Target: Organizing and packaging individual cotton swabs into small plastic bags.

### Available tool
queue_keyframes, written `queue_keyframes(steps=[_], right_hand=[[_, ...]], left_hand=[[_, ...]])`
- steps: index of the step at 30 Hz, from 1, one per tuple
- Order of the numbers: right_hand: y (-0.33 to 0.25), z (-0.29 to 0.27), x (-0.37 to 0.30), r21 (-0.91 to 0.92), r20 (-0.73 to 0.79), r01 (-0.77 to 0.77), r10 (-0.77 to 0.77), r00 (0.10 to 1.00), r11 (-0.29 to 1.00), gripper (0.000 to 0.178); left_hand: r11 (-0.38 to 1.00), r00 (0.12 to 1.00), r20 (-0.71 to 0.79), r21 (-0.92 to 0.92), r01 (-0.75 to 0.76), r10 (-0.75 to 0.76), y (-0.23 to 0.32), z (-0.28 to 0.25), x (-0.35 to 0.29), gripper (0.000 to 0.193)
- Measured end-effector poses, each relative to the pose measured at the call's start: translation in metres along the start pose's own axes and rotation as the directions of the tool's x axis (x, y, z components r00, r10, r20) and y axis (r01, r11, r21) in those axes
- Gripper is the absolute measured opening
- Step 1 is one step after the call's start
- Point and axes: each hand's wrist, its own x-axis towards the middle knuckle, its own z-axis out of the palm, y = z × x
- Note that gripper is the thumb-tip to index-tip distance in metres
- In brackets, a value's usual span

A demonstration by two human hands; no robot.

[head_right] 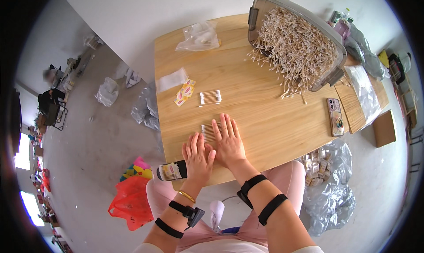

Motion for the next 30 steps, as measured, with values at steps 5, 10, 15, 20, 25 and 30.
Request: queue_keyframes(steps=[5, 10, 15, 20, 25, 30], right_hand=[[-0.001, 0.000, 0.000, 0.024, -0.018, 0.006, -0.005, 1.000, 1.000, 0.085], [-0.001, 0.000, 0.000, -0.009, -0.010, 0.008, -0.008, 1.000, 1.000, 0.085], [0.000, 0.000, 0.000, 0.021, -0.010, 0.007, -0.007, 1.000, 1.000, 0.085], [-0.001, 0.001, 0.000, 0.010, -0.003, 0.006, -0.006, 1.000, 1.000, 0.084], [0.000, 0.006, 0.000, -0.017, -0.049, 0.015, -0.016, 0.999, 1.000, 0.084], [0.001, 0.002, -0.001, 0.035, -0.051, 0.011, -0.009, 0.999, 0.999, 0.082]], left_hand=[[0.998, 0.999, 0.004, -0.047, 0.041, -0.041, 0.002, -0.004, 0.002, 0.068], [1.000, 1.000, -0.010, 0.005, 0.013, -0.013, 0.000, 0.000, 0.005, 0.067], [1.000, 1.000, -0.011, -0.013, 0.015, -0.016, -0.001, 0.002, 0.007, 0.067], [0.998, 0.999, -0.015, -0.027, 0.050, -0.051, -0.002, 0.005, 0.014, 0.069], [0.999, 0.999, -0.007, 0.008, 0.040, -0.040, 0.000, 0.005, 0.016, 0.070], [1.000, 1.000, -0.005, 0.001, 0.025, -0.025, 0.001, 0.005, 0.016, 0.070]])
